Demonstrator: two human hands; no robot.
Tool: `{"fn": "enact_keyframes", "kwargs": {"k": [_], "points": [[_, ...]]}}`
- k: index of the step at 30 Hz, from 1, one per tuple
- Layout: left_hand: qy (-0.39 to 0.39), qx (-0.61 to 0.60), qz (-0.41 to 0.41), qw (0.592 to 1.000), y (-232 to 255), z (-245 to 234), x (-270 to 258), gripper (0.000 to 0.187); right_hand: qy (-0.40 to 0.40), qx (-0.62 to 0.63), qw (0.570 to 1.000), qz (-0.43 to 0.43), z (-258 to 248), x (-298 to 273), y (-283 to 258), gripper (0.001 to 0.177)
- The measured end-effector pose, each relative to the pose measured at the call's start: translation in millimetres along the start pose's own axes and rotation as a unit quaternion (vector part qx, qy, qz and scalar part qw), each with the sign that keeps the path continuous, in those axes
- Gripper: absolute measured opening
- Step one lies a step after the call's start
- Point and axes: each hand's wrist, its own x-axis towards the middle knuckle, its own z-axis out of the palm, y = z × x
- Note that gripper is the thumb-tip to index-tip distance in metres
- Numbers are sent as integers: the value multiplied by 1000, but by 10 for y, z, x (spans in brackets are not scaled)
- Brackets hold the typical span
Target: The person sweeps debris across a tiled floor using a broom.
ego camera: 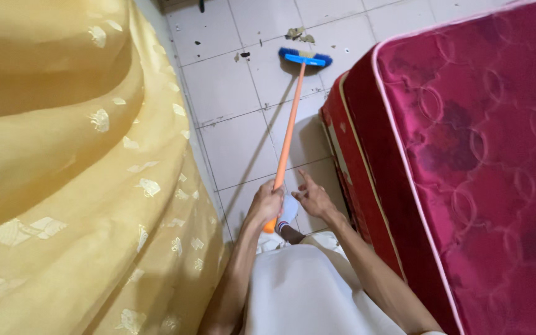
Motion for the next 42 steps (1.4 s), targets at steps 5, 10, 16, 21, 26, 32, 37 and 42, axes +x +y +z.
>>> {"fn": "enact_keyframes", "kwargs": {"k": [5, 10, 16, 21, 26, 32, 37, 42], "points": [[4, -41, -41, 998, 108, -120, -565, 19, -8, 30, 999, -38, 21, 118, -423, 83], [0, -92, -92, 991, 130, -348, -953, 22, -25, -25, 990, -139, 131, 224, -591, 71], [12, -122, -84, 989, 4, -509, -1377, 24, -48, -136, 961, -234, 283, 161, -833, 49], [62, -100, -124, 985, -61, -531, -1519, 23, -80, -154, 952, -253, 451, 91, -973, 52], [50, -127, -89, 987, -519, -730, -1154, 21, -123, -160, 953, -224, 652, 98, -1005, 70], [35, -125, -36, 991, -896, -685, -332, 15, -74, -155, 958, -231, 724, 110, -704, 84], [41, -132, -27, 990, -955, -537, 203, 20, -79, -138, 977, -142, 546, -146, -304, 81], [43, -133, -14, 990, -874, -527, 6, 16, -84, -142, 985, -44, 355, -437, -43, 82]]}}
